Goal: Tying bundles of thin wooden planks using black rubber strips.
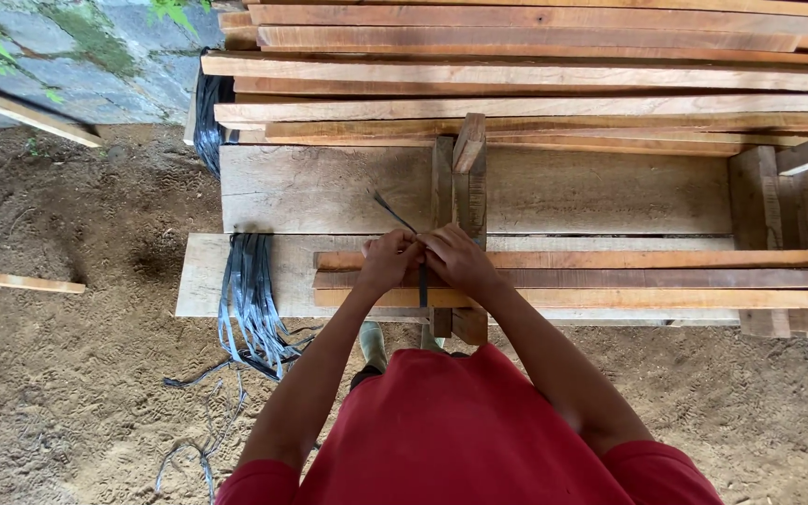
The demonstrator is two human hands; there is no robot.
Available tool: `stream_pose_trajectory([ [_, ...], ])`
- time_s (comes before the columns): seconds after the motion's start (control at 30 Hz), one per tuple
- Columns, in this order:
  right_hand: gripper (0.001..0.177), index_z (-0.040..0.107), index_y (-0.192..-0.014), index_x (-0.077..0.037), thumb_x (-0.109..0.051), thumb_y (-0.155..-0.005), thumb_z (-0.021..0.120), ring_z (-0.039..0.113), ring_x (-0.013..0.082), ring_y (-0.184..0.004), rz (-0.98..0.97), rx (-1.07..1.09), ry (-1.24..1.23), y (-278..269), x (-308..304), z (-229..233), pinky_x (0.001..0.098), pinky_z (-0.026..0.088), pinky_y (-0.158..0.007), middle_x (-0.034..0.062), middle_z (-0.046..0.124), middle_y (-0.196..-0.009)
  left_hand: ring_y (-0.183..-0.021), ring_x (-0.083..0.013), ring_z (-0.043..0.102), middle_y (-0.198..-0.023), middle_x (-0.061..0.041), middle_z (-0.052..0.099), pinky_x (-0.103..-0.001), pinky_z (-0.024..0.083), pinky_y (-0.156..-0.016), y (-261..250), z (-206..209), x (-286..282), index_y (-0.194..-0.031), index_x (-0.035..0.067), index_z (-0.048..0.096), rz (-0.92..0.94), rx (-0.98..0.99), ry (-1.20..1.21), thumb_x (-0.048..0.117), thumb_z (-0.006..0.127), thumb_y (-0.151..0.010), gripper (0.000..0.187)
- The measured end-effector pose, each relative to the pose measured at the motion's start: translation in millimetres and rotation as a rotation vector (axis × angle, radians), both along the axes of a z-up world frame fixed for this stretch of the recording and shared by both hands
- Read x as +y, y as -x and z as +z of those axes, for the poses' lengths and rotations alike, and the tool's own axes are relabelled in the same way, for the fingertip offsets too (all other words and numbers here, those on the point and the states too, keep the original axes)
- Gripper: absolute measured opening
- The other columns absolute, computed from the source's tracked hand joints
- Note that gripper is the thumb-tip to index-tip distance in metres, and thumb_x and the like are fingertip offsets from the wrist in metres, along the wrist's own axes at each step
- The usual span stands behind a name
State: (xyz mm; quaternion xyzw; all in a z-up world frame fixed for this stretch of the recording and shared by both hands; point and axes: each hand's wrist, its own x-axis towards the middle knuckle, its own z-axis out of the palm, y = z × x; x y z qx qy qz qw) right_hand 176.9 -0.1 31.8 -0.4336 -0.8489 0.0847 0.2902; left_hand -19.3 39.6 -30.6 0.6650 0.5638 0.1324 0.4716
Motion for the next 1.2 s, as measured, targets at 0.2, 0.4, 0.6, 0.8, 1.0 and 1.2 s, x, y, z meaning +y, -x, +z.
stream_pose_trajectory([
  [0.2, 0.022, 0.070, -0.122, -0.006, -0.017, -0.104, 0.062, 0.064, 0.0288, -0.092, -0.089, 0.095, 0.218, 4, -2, -1, 0.0410, 0.057, -0.081, 0.0093, 0.058, -0.094, -0.109, -0.0207, 0.071, -0.096, 0.002, 0.080, -0.044, 0.025, -0.114, 3, -21, 2, -0.110, 0.022, 0.066, 0.004, -0.058, -0.042, 0.044, 0.065, -0.100, 0.024],
  [0.4, 0.023, 0.075, -0.112, -0.006, -0.025, -0.105, 0.064, 0.063, 0.0308, -0.083, -0.136, 0.221, 0.359, 6, -8, 10, 0.0444, 0.055, -0.073, 0.0125, 0.059, -0.088, -0.113, -0.0359, 0.069, -0.104, -0.009, 0.078, -0.052, 0.031, -0.108, 16, 29, -12, -0.114, 0.017, 0.034, -0.042, -0.172, -0.196, 0.019, 0.072, -0.095, 0.042],
  [0.6, 0.024, 0.076, -0.112, -0.006, -0.025, -0.108, 0.062, 0.066, 0.0308, -0.081, -0.164, 0.246, 0.390, 6, -6, 3, 0.0450, 0.056, -0.072, 0.0126, 0.063, -0.086, -0.109, -0.0378, 0.065, -0.103, -0.004, 0.078, -0.049, 0.044, -0.101, 7, 15, -23, -0.108, 0.019, 0.033, 0.085, -0.136, -0.280, 0.025, 0.077, -0.094, 0.046],
  [0.8, 0.023, 0.076, -0.110, -0.003, -0.023, -0.106, 0.065, 0.069, 0.0338, -0.083, -0.181, 0.278, 0.456, 10, -5, 19, 0.0456, 0.059, -0.074, 0.0150, 0.067, -0.088, -0.092, -0.0524, 0.066, -0.082, -0.019, 0.061, -0.058, 0.055, -0.082, -7, 23, -36, -0.102, 0.017, 0.035, 0.270, -0.117, -0.368, 0.029, 0.076, -0.095, 0.043],
  [1.0, 0.026, 0.080, -0.111, -0.007, -0.030, -0.102, 0.072, 0.072, 0.0300, -0.082, -0.202, 0.383, 0.688, 2, 5, 9, 0.0451, 0.061, -0.075, 0.0133, 0.074, -0.089, -0.089, -0.0547, 0.067, -0.079, -0.021, 0.060, -0.063, 0.055, -0.079, -13, 29, -38, -0.099, 0.014, 0.040, 0.288, -0.092, -0.413, 0.029, 0.075, -0.094, 0.038],
  [1.2, 0.021, 0.082, -0.092, -0.007, -0.023, -0.098, 0.069, 0.061, 0.0261, -0.059, -0.249, 0.410, 1.012, -5, 34, -5, 0.0465, 0.049, -0.058, 0.0122, 0.072, -0.078, -0.090, -0.0516, 0.070, -0.083, -0.017, 0.069, -0.061, 0.056, -0.079, -8, 40, -30, -0.097, 0.017, 0.042, 0.235, -0.146, -0.412, 0.022, 0.075, -0.093, 0.034],
])
